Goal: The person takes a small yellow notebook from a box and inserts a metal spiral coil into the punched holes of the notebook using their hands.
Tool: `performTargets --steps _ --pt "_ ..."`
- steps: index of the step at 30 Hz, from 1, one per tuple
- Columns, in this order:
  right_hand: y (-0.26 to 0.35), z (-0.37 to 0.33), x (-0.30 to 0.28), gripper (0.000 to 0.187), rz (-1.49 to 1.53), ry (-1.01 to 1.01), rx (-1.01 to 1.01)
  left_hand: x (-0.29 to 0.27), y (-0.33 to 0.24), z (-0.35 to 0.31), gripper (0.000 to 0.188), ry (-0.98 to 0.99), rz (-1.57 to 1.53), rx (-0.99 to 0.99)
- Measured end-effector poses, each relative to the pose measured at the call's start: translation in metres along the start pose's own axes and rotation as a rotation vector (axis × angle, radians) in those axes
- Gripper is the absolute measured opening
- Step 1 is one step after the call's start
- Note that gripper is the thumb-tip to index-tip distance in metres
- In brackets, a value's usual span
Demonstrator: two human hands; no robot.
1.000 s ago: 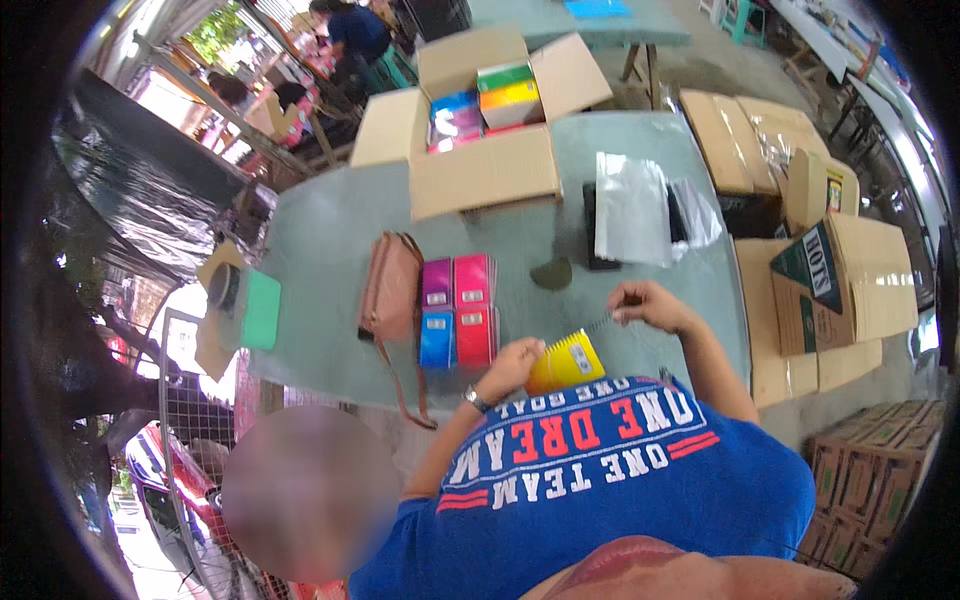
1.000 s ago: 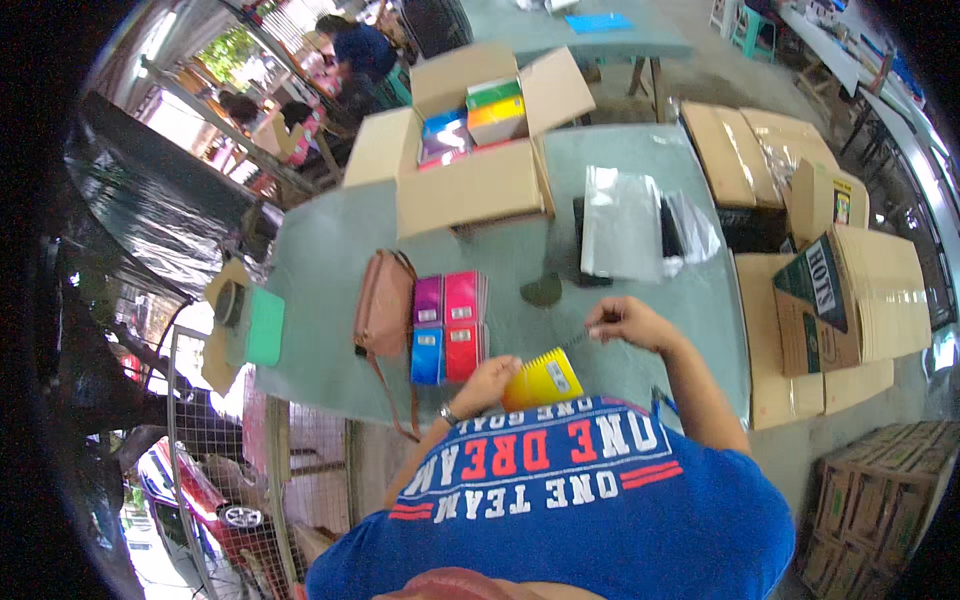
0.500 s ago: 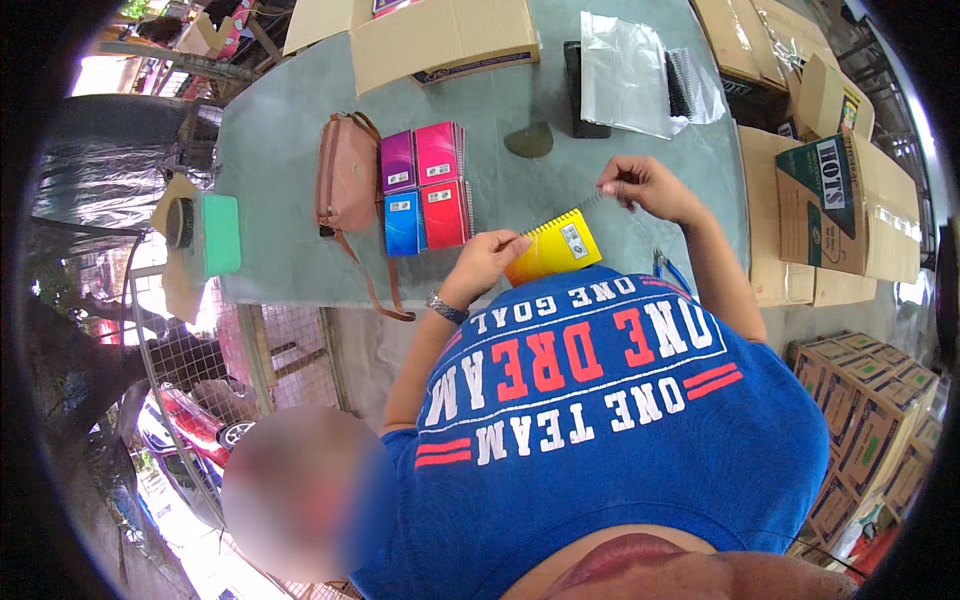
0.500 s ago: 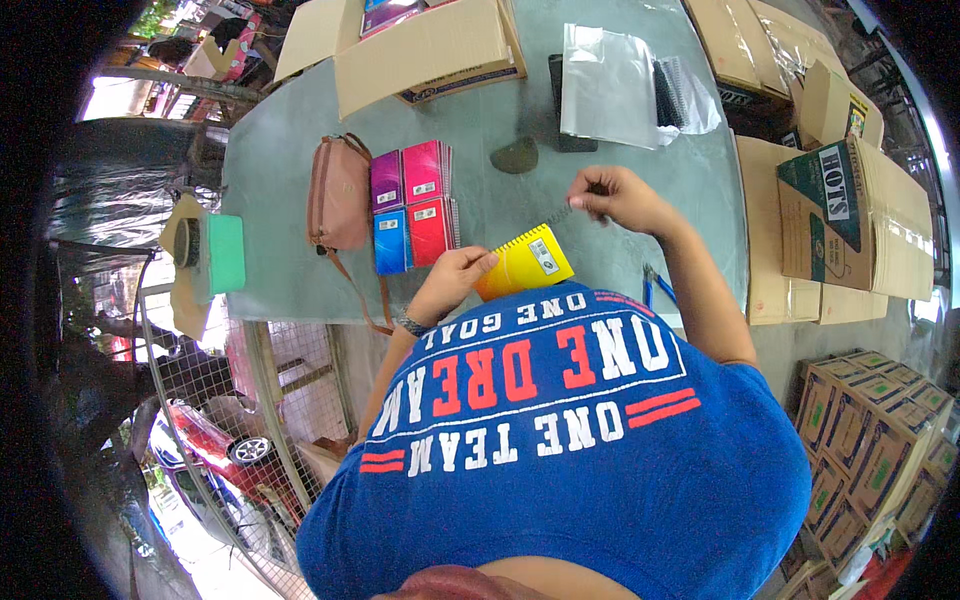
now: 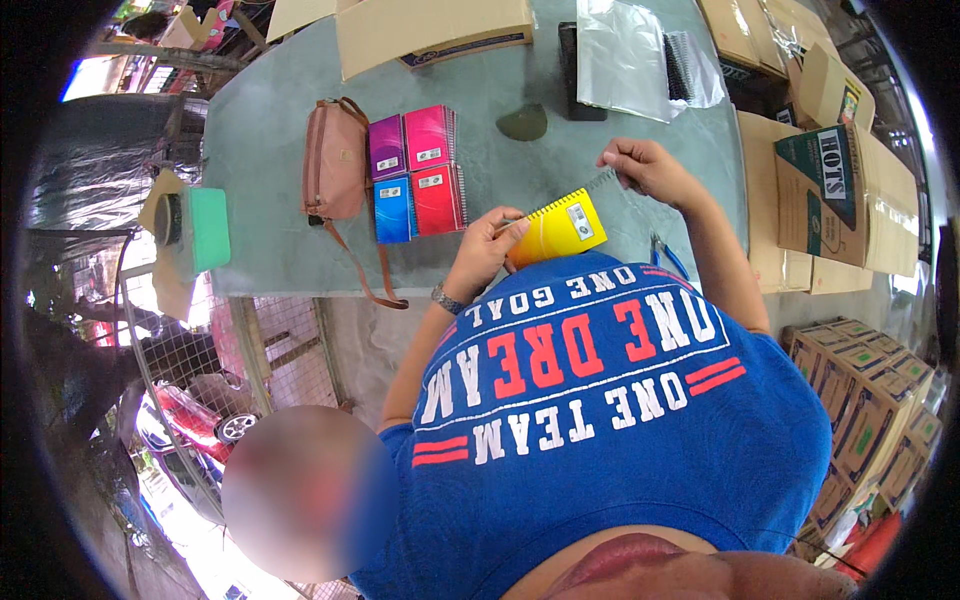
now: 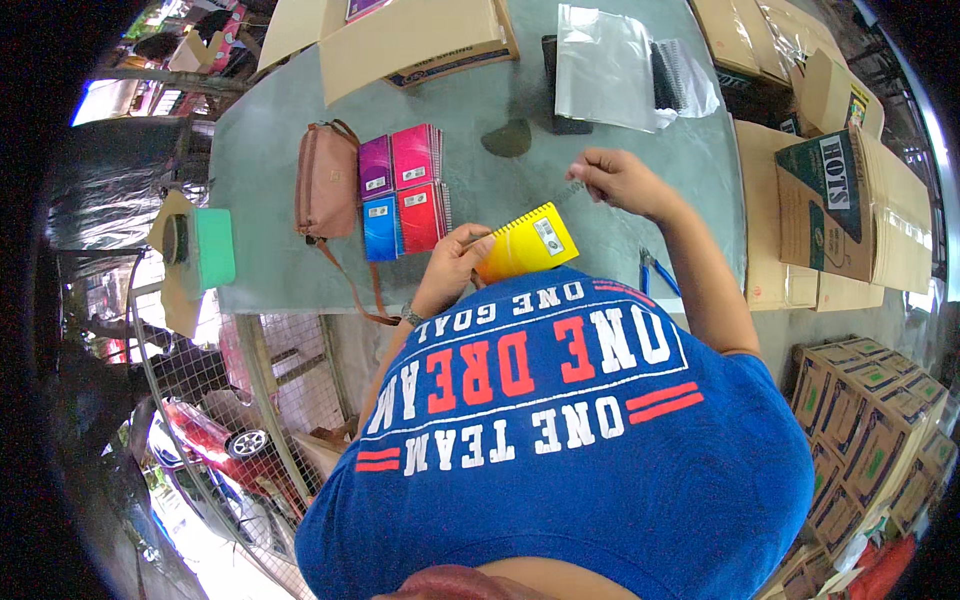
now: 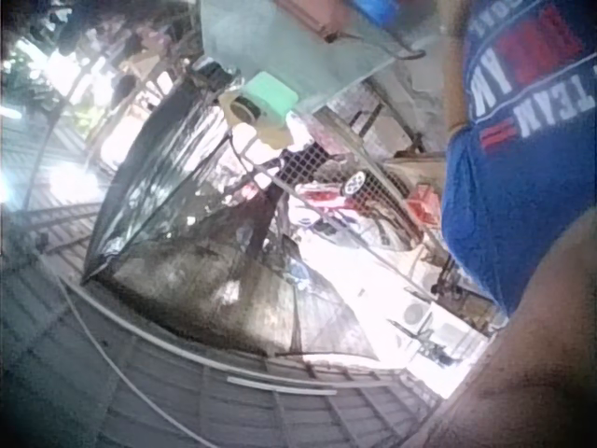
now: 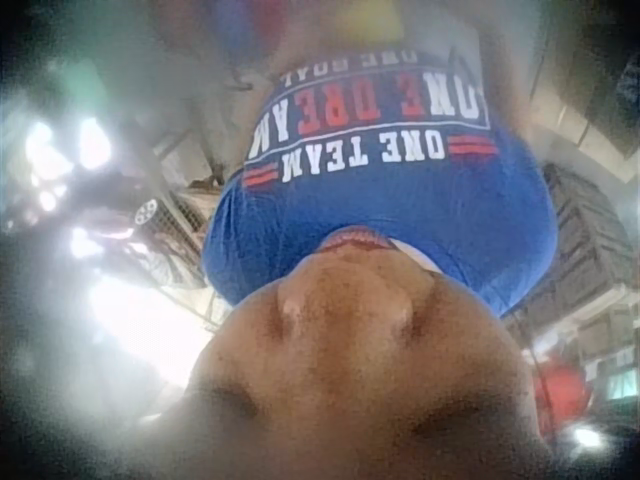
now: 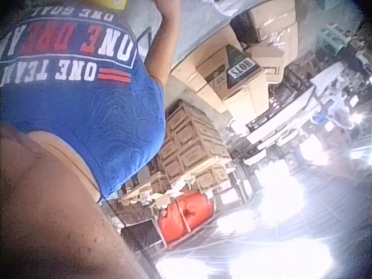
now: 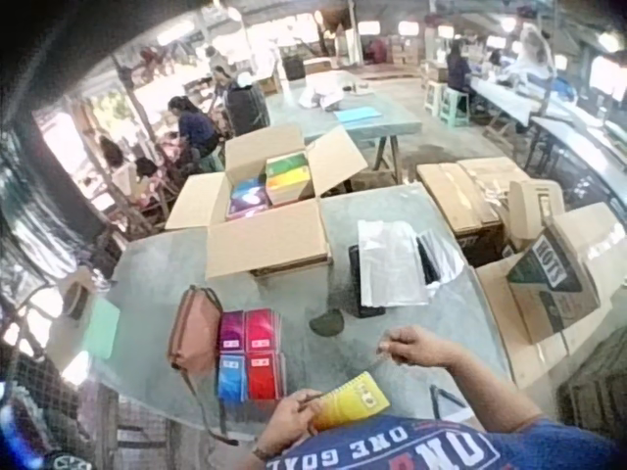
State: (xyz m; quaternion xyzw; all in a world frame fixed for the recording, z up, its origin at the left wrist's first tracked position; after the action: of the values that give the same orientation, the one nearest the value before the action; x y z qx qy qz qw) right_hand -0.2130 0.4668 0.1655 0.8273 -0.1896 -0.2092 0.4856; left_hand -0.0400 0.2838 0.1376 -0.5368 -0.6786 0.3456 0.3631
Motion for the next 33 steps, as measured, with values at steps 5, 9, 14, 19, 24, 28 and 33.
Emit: performTargets --steps 5,9,14,19,24,28,33 --pt "-0.011 0.003 0.007 0.02 0.033 -0.016 -0.142 0.007 -0.005 0.0 0.02 -0.088 0.144 0.088" --pt "-0.009 0.002 0.005 0.028 0.121 -0.004 -0.317 -0.002 0.007 0.008 0.022 -0.058 0.007 0.033" --pt "-0.006 0.001 0.002 0.025 0.017 -0.03 -0.034 0.006 0.002 0.008 0.019 -0.073 0.066 0.082" --pt "-0.022 0.001 -0.006 0.02 0.062 -0.059 -0.101 0.008 -0.006 0.009 0.018 -0.034 0.297 0.101" --pt "-0.016 -0.003 -0.006 0.01 0.258 -0.024 -0.131 0.01 0.001 0.011 0.021 -0.076 -0.071 0.075" --pt "-0.01 -0.012 0.008 0.011 0.19 -0.027 -0.216 -0.003 0.018 0.021 0.021 -0.103 0.034 0.097" --pt "-0.05 0.018 0.021 0.012 0.099 -0.159 0.015 -0.015 0.037 0.035 0.018 -0.231 0.058 0.202"
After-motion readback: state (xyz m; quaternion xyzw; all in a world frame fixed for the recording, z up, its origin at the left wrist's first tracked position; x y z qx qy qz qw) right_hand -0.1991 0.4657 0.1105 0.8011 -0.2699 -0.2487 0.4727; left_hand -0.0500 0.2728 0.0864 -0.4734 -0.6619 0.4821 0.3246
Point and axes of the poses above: each hand's wrist, its own z-axis towards the middle knuckle, its own x-axis out of the palm, y = z × x, the point moved 7 cm from there along z, towards the middle knuckle, and after that the axes turned 2 degrees about -y, right-handed, at the moved point
